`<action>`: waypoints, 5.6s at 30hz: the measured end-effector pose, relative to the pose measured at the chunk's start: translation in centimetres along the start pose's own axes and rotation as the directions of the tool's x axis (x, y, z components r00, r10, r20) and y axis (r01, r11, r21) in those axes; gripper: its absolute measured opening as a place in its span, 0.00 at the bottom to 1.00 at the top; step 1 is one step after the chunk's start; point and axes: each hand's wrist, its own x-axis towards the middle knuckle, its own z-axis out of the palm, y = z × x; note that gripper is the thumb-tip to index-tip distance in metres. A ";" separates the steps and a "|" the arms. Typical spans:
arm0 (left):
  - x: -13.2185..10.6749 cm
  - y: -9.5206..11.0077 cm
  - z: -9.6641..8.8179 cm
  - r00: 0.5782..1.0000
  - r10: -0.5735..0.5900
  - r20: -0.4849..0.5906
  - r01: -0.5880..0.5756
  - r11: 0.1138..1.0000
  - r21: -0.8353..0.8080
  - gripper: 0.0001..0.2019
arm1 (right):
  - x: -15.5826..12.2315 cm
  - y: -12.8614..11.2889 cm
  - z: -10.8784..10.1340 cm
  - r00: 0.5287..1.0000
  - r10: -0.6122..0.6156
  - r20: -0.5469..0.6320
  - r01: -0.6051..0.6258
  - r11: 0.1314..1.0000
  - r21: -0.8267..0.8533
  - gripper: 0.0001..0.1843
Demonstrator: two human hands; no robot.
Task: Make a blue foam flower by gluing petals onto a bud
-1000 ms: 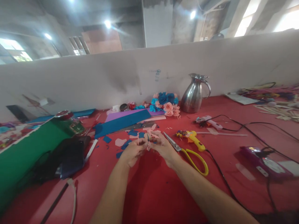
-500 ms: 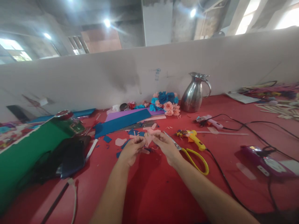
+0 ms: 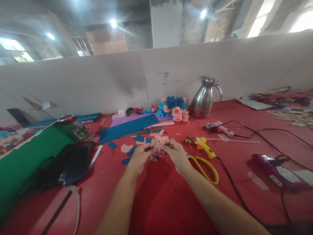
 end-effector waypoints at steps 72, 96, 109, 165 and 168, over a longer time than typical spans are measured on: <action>0.8 -1.5 0.3 0.990 -0.106 0.095 -0.010 0.617 0.787 0.05 | -5.9 -2.9 -7.9 0.970 0.113 0.216 0.157 0.389 -0.908 0.18; 0.7 -1.3 0.3 0.992 -0.109 0.066 0.024 0.667 0.744 0.04 | -2.3 -2.5 -9.6 0.991 0.002 0.136 0.090 0.743 -0.664 0.21; 0.3 -0.2 -0.8 0.987 -0.007 -0.160 -0.010 0.995 -0.103 0.13 | 3.3 -4.3 -16.0 0.943 -0.006 -0.333 -0.281 0.523 -0.805 0.14; -0.3 0.1 1.1 0.989 0.020 -0.149 -0.045 0.985 -0.164 0.13 | 1.5 -2.7 -1.2 0.997 0.072 0.021 -0.070 0.995 -0.067 0.18; -0.3 0.1 1.2 0.988 0.011 -0.151 -0.035 0.986 -0.160 0.13 | 1.7 -2.7 -1.2 0.997 0.080 0.022 -0.079 0.995 -0.059 0.18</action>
